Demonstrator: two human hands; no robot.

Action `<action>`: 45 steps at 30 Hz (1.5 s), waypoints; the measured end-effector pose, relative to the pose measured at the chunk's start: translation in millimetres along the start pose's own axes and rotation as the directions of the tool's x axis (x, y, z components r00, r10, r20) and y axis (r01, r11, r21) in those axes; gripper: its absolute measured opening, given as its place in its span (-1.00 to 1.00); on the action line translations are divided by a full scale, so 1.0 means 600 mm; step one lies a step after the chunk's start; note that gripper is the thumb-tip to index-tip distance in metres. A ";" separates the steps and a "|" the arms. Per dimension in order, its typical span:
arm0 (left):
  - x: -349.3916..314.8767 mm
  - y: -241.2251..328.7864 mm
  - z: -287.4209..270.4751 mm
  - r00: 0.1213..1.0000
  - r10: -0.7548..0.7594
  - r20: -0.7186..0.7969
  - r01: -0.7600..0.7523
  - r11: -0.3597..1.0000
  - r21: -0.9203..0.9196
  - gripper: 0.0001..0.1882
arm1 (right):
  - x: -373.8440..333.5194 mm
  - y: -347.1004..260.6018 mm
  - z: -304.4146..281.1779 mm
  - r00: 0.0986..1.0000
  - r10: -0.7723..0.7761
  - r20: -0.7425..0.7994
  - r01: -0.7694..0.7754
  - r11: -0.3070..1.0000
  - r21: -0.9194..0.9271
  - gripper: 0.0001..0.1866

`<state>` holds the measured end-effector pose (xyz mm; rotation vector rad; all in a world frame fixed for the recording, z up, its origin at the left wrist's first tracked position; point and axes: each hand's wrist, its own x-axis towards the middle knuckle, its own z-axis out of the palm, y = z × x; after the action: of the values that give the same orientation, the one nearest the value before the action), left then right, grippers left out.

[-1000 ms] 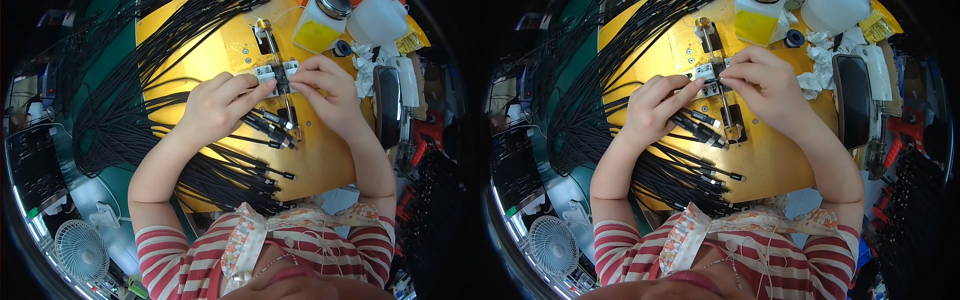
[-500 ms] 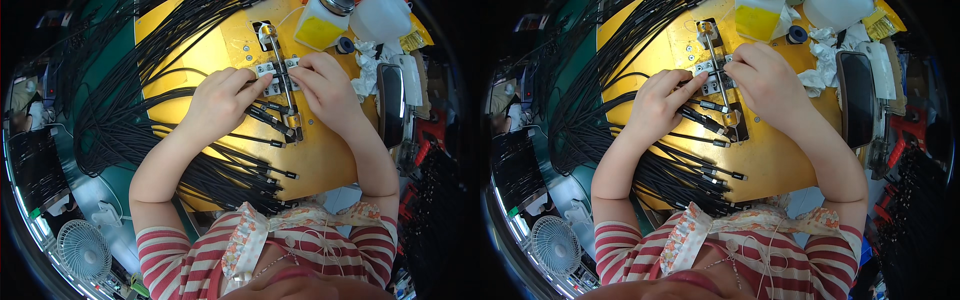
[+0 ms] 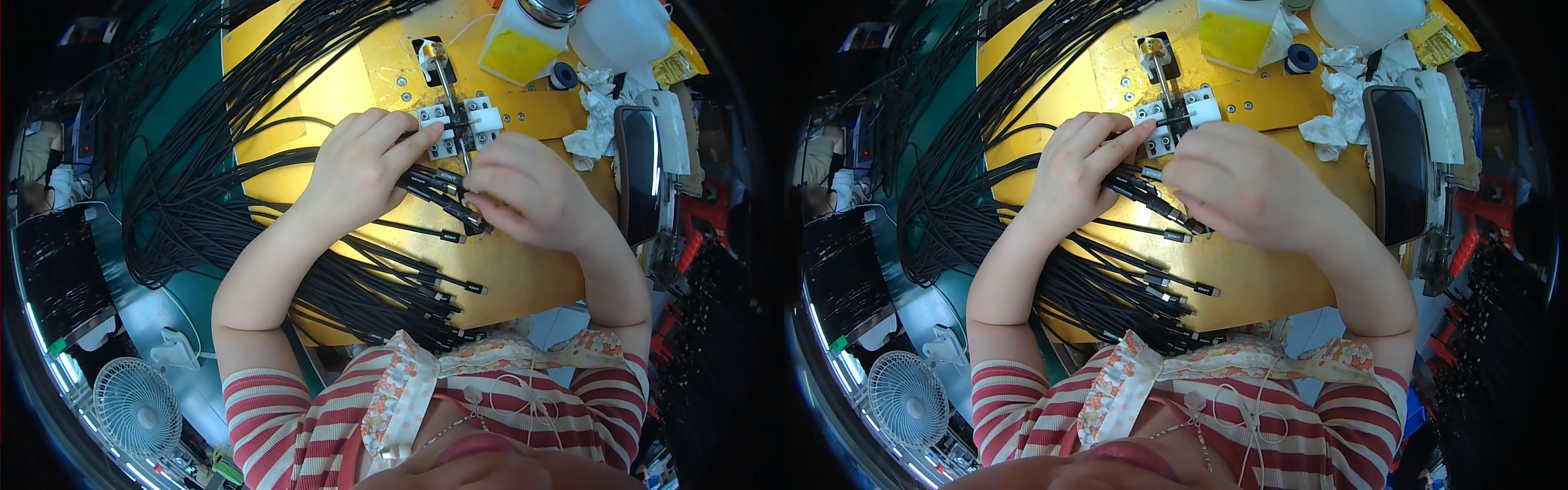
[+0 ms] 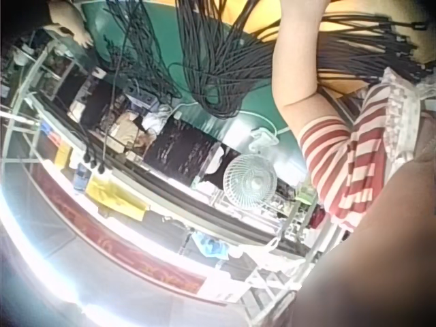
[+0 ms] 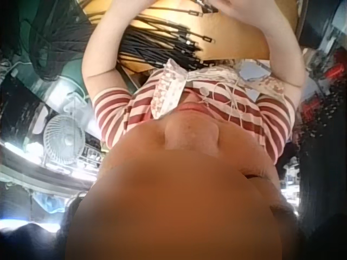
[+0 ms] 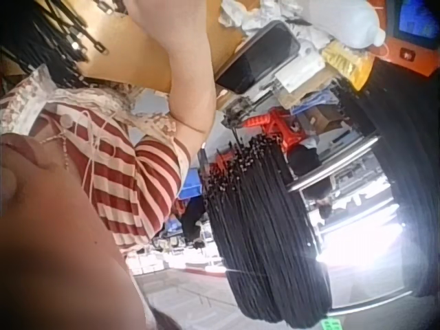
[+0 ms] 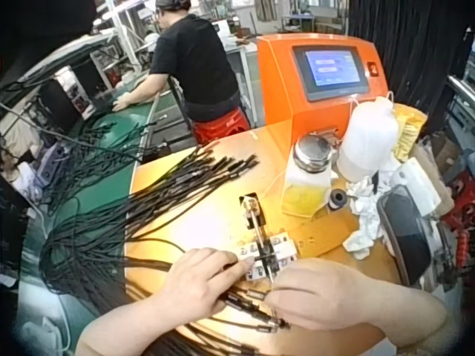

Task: Processing black cables using an industrial machine at a factory workbench.

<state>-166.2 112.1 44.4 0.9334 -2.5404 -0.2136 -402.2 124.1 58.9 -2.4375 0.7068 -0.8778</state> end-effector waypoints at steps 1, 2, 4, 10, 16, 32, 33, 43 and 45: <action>0.000 0.000 0.000 1.000 0.001 0.000 -0.001 1.000 0.000 -0.45 | -0.001 -0.002 0.000 0.998 -0.055 0.028 0.054 0.998 0.037 -0.73; 0.000 0.001 0.000 1.000 0.006 -0.011 -0.006 1.000 0.005 -0.45 | -0.002 0.001 0.001 0.998 -0.054 0.028 0.053 0.998 0.037 -0.73; 0.002 0.001 0.002 1.000 0.016 -0.024 -0.016 1.000 0.010 -0.44 | -0.005 0.011 0.005 0.987 -0.093 -0.134 0.076 0.989 -0.126 -0.81; -0.003 0.000 0.003 0.999 0.022 -0.040 -0.020 0.999 0.043 -0.45 | -0.001 0.019 0.011 0.979 -0.081 -0.185 0.065 0.993 -0.094 -0.79; 0.000 -0.003 -0.007 0.993 0.056 -0.105 -0.050 0.997 0.064 -0.52 | -0.001 0.025 0.015 0.970 0.008 -0.242 -0.001 1.000 0.030 -0.78; -0.009 0.034 -0.061 0.981 -0.129 0.148 0.172 0.930 -0.325 -0.50 | 0.003 0.015 0.011 0.967 0.112 -0.228 -0.077 0.985 0.155 -0.86; -0.007 0.036 -0.059 0.977 -0.154 0.150 0.191 0.940 -0.282 -0.47 | 0.002 0.020 0.011 0.968 0.164 -0.191 -0.129 0.974 0.185 -0.88; -0.002 0.013 -0.017 0.999 0.037 0.017 -0.039 0.993 0.110 -0.54 | 0.006 0.042 0.031 0.885 0.407 -0.224 -0.371 0.910 0.186 -0.93; -0.001 0.011 -0.015 0.999 -0.001 0.041 -0.004 0.993 0.121 -0.55 | 0.007 0.043 0.030 0.884 0.416 -0.215 -0.385 0.907 0.171 -0.93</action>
<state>-165.6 117.7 54.3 0.9812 -2.6159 -0.0787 -395.0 105.9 33.7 -1.9830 1.1627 -1.0243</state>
